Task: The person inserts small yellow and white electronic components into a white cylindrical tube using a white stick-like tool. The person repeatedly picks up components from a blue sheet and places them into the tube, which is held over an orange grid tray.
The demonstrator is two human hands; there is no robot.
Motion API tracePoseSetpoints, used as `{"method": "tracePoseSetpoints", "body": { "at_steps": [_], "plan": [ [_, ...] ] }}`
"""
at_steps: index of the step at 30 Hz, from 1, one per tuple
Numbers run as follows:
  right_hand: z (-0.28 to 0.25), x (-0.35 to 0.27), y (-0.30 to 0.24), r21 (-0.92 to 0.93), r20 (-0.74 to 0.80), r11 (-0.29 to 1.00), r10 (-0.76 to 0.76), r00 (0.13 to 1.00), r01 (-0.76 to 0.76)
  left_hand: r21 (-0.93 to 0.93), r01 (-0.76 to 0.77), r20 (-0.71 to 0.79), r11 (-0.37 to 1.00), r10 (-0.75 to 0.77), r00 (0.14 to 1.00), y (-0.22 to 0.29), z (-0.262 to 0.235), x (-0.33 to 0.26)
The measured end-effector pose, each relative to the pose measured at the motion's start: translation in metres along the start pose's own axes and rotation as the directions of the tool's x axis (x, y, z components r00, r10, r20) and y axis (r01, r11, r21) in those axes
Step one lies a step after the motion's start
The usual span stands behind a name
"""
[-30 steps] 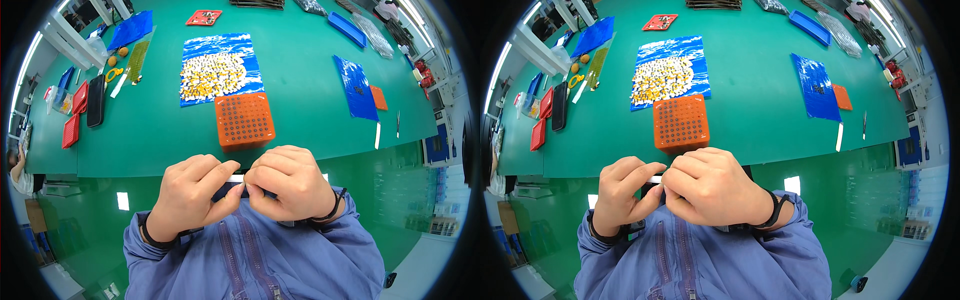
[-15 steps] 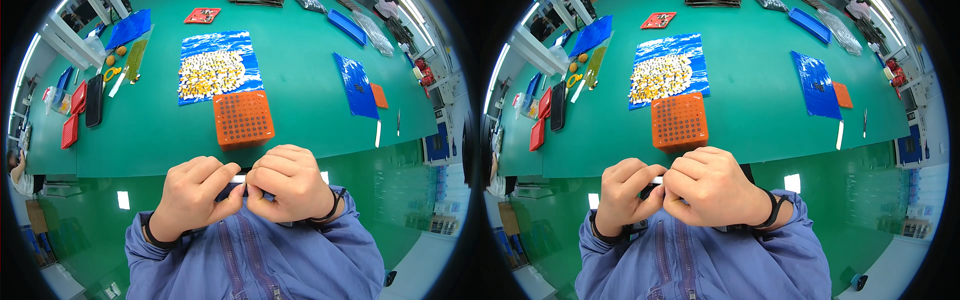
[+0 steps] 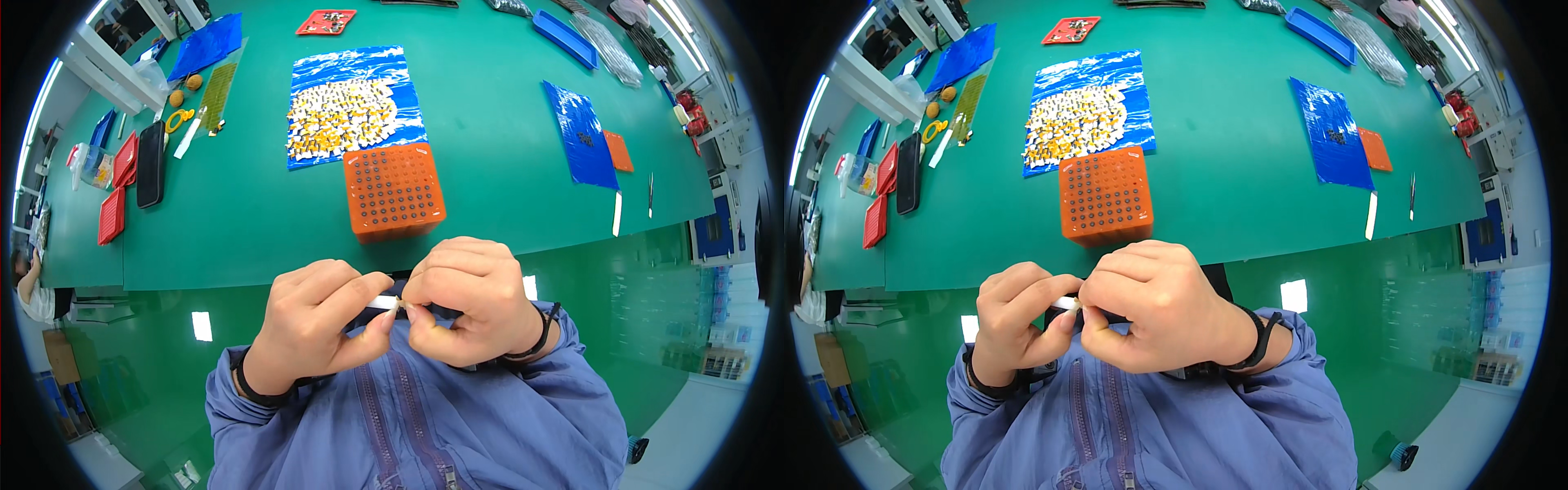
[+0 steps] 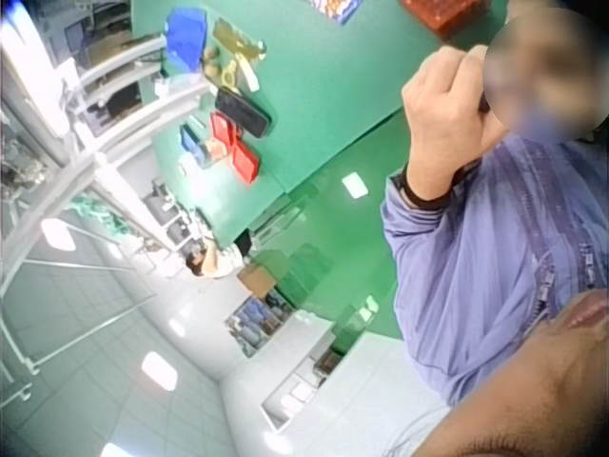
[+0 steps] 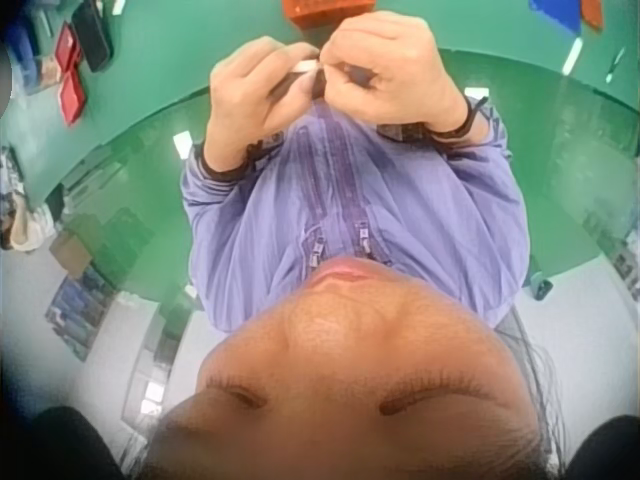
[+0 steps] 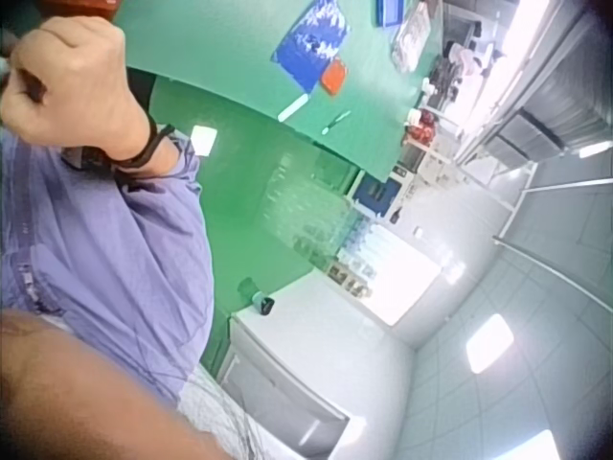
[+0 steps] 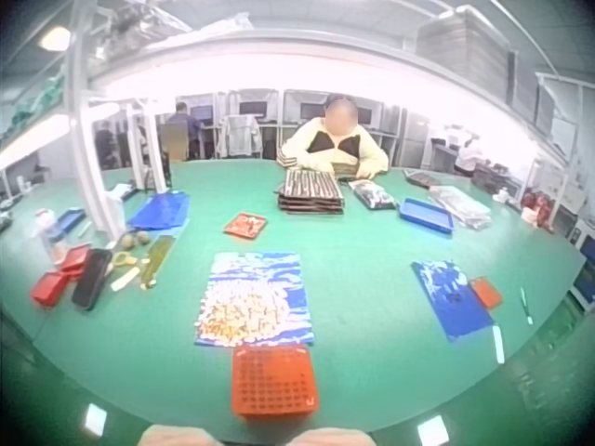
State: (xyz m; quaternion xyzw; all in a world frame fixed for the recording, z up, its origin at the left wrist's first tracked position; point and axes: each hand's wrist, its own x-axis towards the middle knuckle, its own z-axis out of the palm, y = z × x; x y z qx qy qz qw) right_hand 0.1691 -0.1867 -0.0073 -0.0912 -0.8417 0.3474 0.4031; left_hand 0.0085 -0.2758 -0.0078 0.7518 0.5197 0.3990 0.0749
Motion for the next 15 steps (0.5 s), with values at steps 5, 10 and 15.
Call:
{"method": "tracePoseSetpoints", "body": {
  "at_steps": [5,10,15],
  "plan": [
    [-0.002,0.001,0.000,-0.032,-0.007,0.999,-0.002,1.000,0.001,-0.082,-0.003,-0.009,0.997,0.002,1.000,-0.003,0.001,-0.002],
    [-0.008,0.000,0.000,-0.027,-0.018,0.999,0.018,1.000,-0.018,-0.215,0.061,0.042,0.975,-0.053,0.998,-0.002,-0.004,-0.003],
    [-0.024,-0.005,0.013,-0.074,-0.090,0.994,0.075,0.993,-0.082,-0.288,0.104,0.007,0.952,-0.106,0.994,-0.004,-0.002,-0.005]
  ]
}}
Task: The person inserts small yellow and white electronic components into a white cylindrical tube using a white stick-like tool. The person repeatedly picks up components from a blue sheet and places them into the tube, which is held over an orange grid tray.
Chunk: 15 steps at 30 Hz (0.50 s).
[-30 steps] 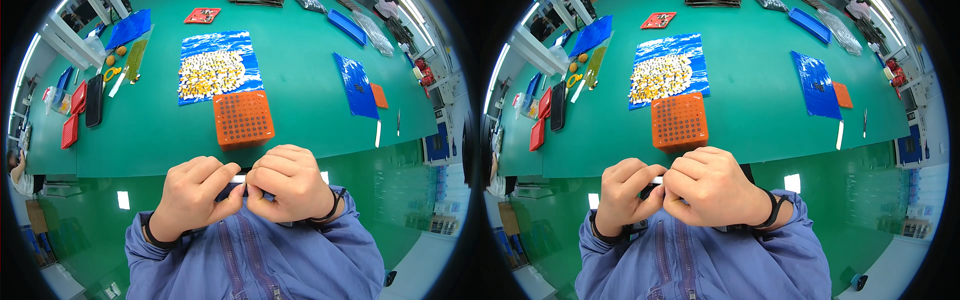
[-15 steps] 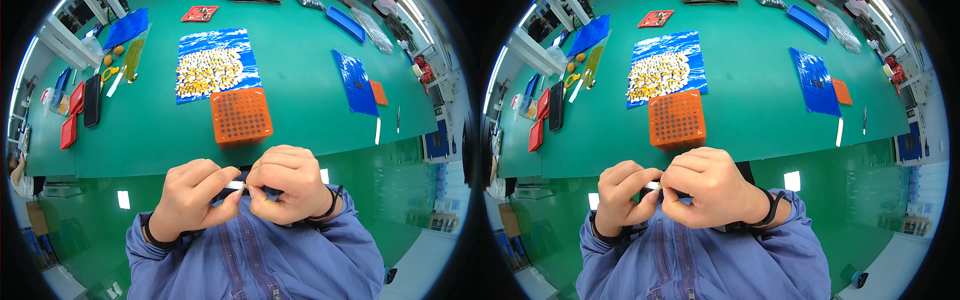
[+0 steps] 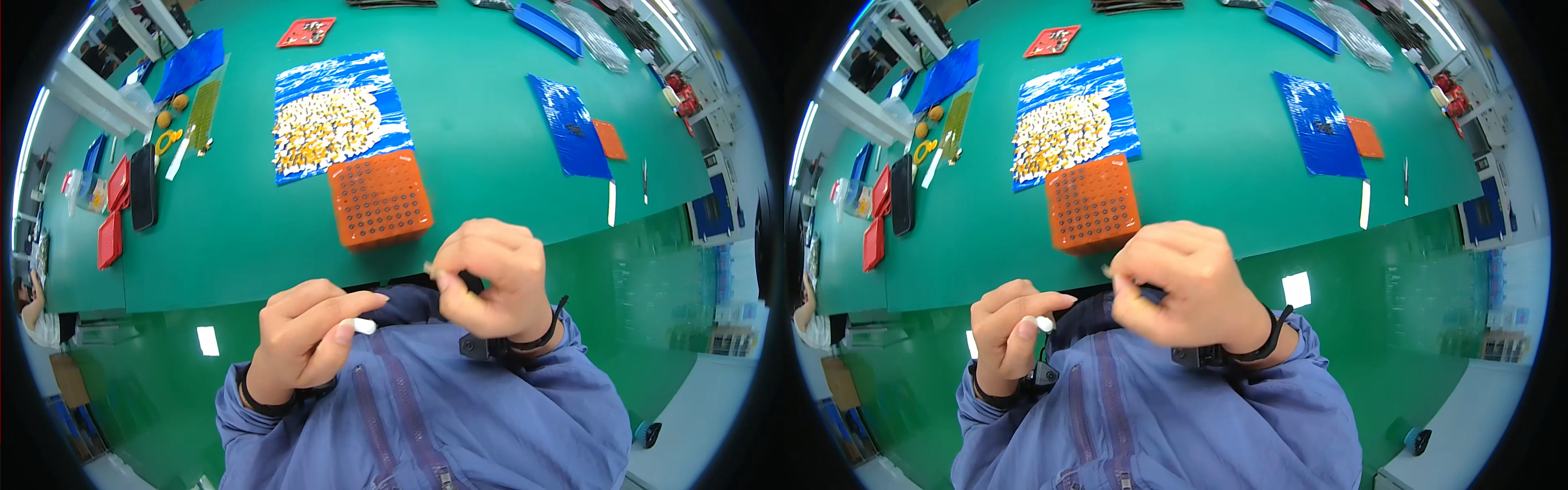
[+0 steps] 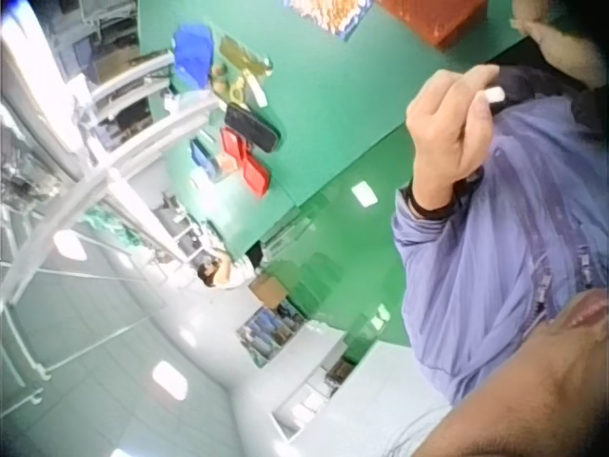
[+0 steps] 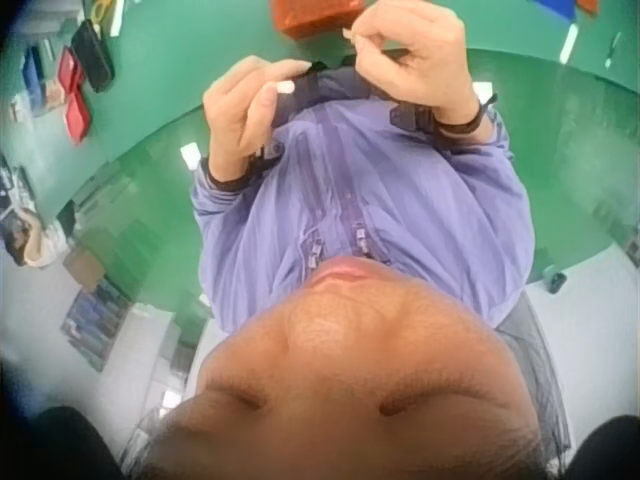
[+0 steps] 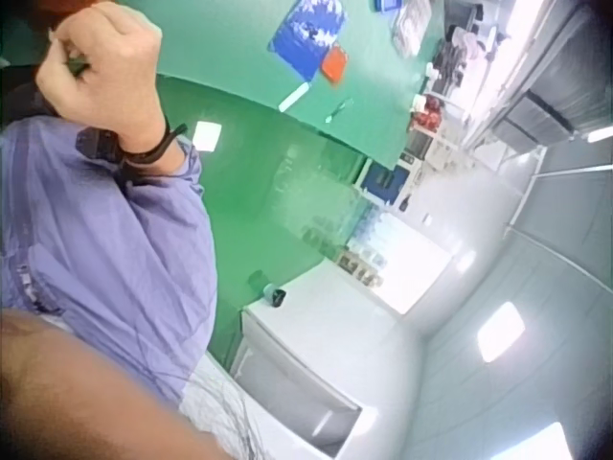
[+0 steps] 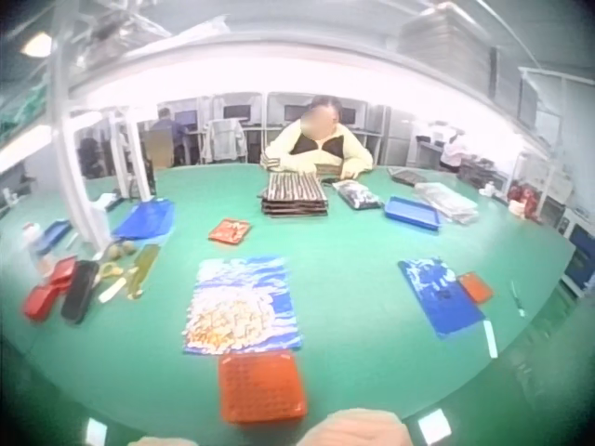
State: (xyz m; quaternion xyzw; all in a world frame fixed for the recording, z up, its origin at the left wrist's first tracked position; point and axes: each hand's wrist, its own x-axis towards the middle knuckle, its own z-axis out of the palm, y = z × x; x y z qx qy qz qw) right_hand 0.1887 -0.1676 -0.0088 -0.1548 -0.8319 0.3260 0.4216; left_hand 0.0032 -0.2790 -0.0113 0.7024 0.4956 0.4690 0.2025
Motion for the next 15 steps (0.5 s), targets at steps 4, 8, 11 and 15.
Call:
{"method": "tracePoseSetpoints", "body": {
  "at_steps": [4,8,11,15],
  "plan": [
    [-0.023,-0.009,0.034,-0.127,-0.205,0.964,0.204,0.957,-0.233,-0.029,0.172,-0.020,0.985,-0.172,0.985,0.001,-0.005,-0.005],
    [-0.045,-0.022,0.071,-0.306,-0.303,0.838,0.364,0.881,-0.452,-0.040,0.198,-0.006,0.979,-0.198,0.980,-0.006,-0.002,-0.005],
    [-0.054,-0.027,0.092,-0.429,-0.356,0.728,0.408,0.841,-0.535,-0.072,0.165,0.074,0.984,-0.159,0.984,-0.009,0.001,-0.004],
    [-0.059,-0.032,0.124,-0.557,-0.420,0.629,0.349,0.838,-0.542,-0.256,0.249,0.065,0.934,-0.241,0.968,-0.012,0.008,-0.012]
  ]
}}
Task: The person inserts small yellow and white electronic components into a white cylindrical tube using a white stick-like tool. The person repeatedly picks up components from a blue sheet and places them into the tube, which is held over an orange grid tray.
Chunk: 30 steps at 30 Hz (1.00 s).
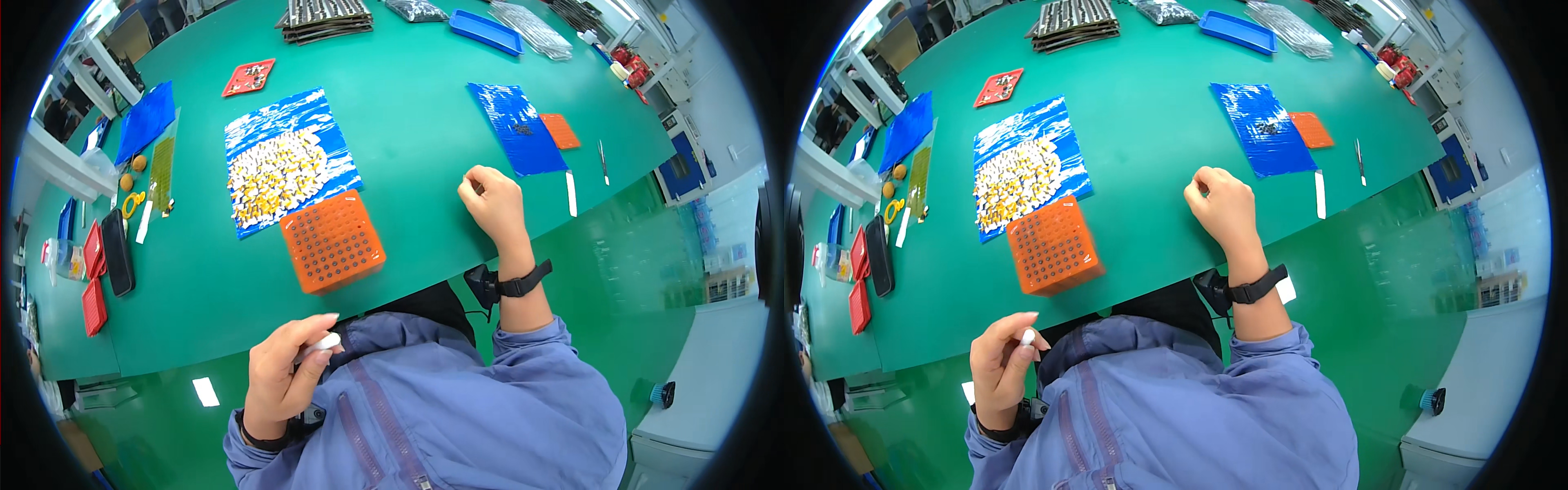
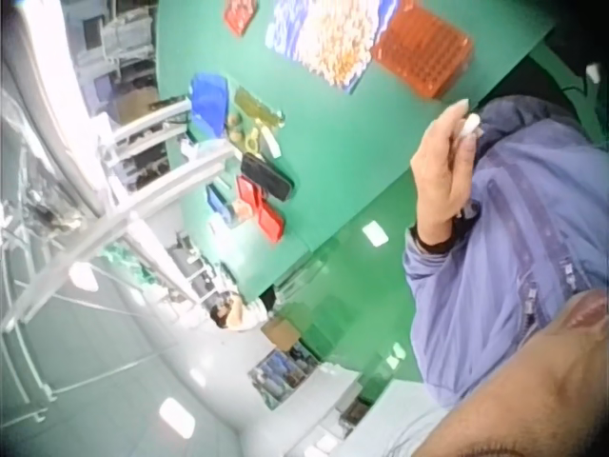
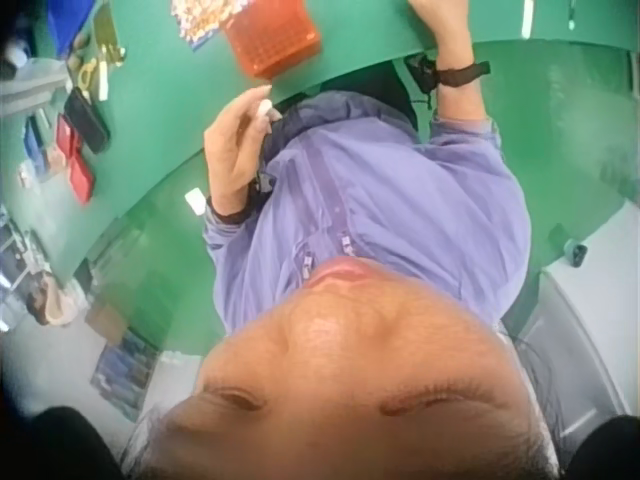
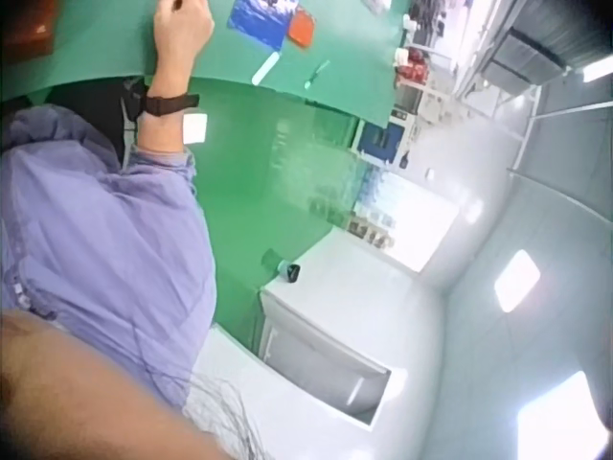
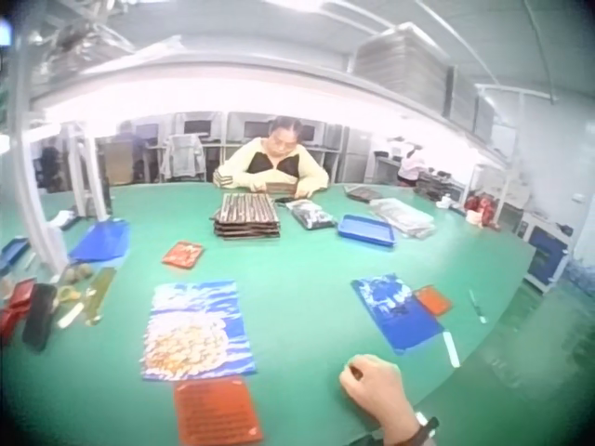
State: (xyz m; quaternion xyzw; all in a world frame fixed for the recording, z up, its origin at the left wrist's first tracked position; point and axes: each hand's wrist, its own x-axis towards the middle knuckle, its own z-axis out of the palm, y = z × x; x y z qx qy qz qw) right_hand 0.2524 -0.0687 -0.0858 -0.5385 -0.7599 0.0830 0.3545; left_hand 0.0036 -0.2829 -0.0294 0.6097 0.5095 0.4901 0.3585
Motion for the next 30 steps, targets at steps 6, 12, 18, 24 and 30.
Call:
{"method": "tracePoseSetpoints", "body": {
  "at_steps": [6,12,18,24,30],
  "plan": [
    [0.004,-0.002,0.004,-0.034,0.031,0.998,0.057,0.998,-0.056,-0.113,0.026,-0.010,0.993,-0.028,1.000,-0.007,0.003,-0.003],
    [0.003,-0.005,0.009,-0.013,0.014,1.000,0.013,1.000,-0.013,-0.044,-0.016,0.030,0.999,0.017,0.999,-0.012,0.003,-0.001],
    [-0.005,-0.013,0.010,-0.039,-0.021,0.997,-0.066,0.998,0.065,-0.127,-0.067,-0.007,0.990,0.067,0.998,-0.021,0.007,0.001],
    [-0.057,-0.038,-0.091,0.624,0.020,0.693,-0.477,0.879,0.362,-0.214,-0.076,-0.012,0.974,0.075,0.997,-0.019,0.009,0.003],
    [-0.034,-0.048,-0.138,0.813,-0.119,0.377,-0.638,0.761,0.444,-0.311,-0.130,-0.045,0.941,0.122,0.992,-0.017,0.013,0.004]
  ]
}}
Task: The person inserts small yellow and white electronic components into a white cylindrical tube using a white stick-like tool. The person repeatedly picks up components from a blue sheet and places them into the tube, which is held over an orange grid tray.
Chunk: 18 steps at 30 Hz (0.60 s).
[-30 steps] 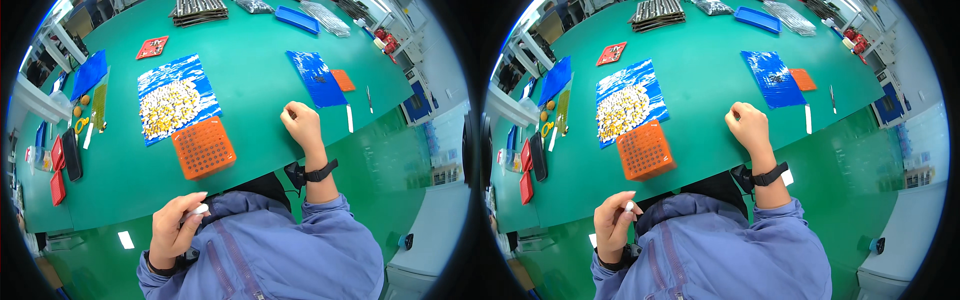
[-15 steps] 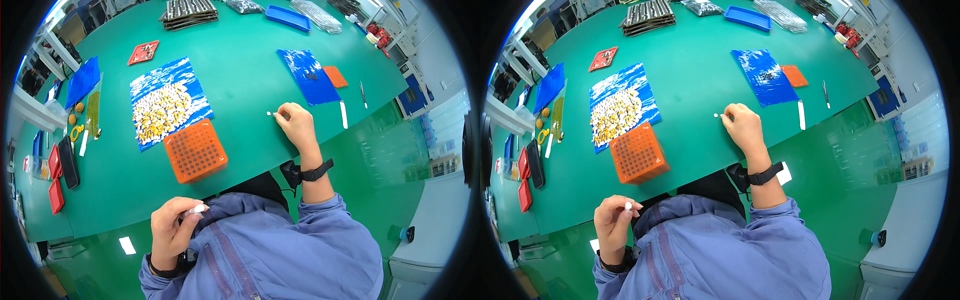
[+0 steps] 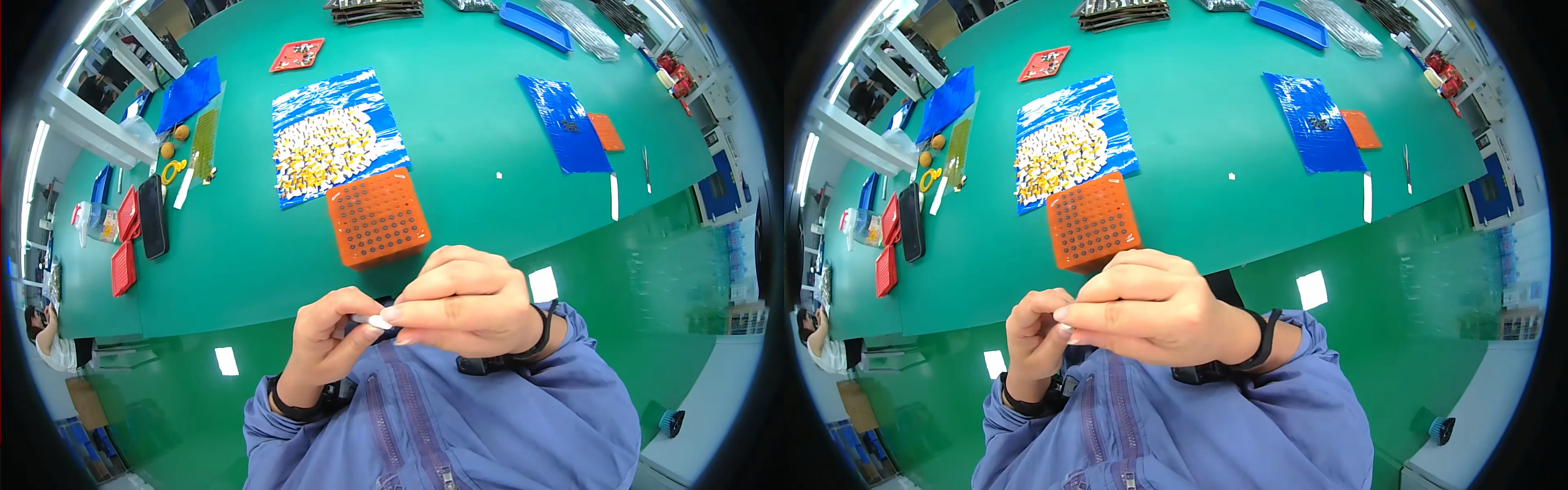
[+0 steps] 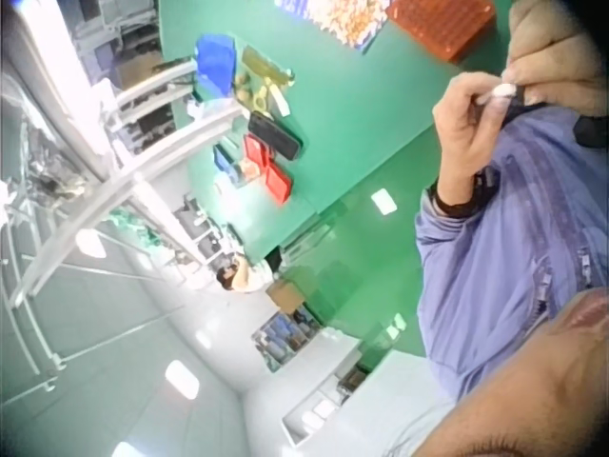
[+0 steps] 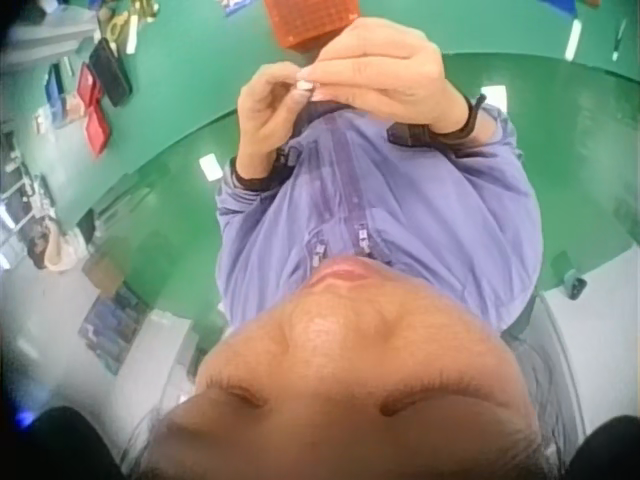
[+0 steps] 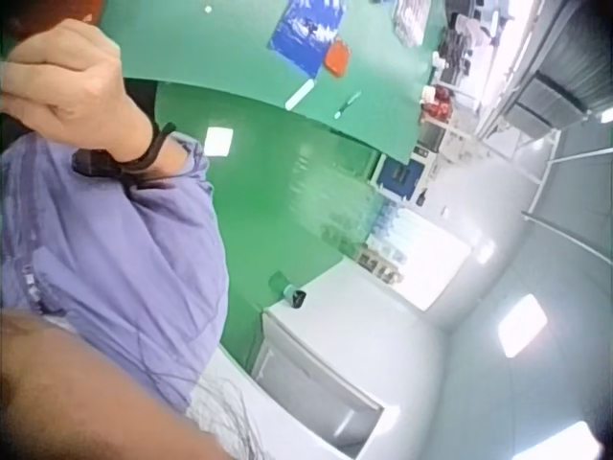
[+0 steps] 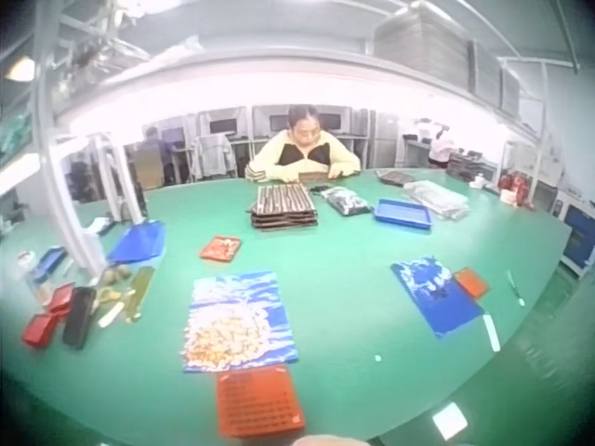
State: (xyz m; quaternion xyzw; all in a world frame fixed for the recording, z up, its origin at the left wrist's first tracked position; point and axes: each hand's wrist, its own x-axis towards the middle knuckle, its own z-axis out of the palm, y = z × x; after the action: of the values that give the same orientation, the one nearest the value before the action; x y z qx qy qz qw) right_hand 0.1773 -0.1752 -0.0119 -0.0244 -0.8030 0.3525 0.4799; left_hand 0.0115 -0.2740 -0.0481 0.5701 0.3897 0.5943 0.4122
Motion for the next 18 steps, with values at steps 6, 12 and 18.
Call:
{"method": "tracePoseSetpoints", "body": {
  "at_steps": [6,12,18],
  "plan": [
    [0.013,0.000,0.004,0.040,-0.037,0.999,0.000,0.999,0.002,0.013,-0.092,0.008,0.996,0.092,0.996,0.001,0.002,0.003],
    [0.024,-0.002,0.007,0.127,-0.056,0.992,0.019,0.998,-0.012,-0.124,-0.154,-0.043,0.980,0.149,0.988,-0.007,0.007,0.002],
    [0.031,-0.004,0.011,0.195,-0.036,0.980,0.053,0.998,-0.045,-0.200,-0.071,0.040,0.977,0.081,0.996,-0.006,0.002,0.001]
  ]
}}
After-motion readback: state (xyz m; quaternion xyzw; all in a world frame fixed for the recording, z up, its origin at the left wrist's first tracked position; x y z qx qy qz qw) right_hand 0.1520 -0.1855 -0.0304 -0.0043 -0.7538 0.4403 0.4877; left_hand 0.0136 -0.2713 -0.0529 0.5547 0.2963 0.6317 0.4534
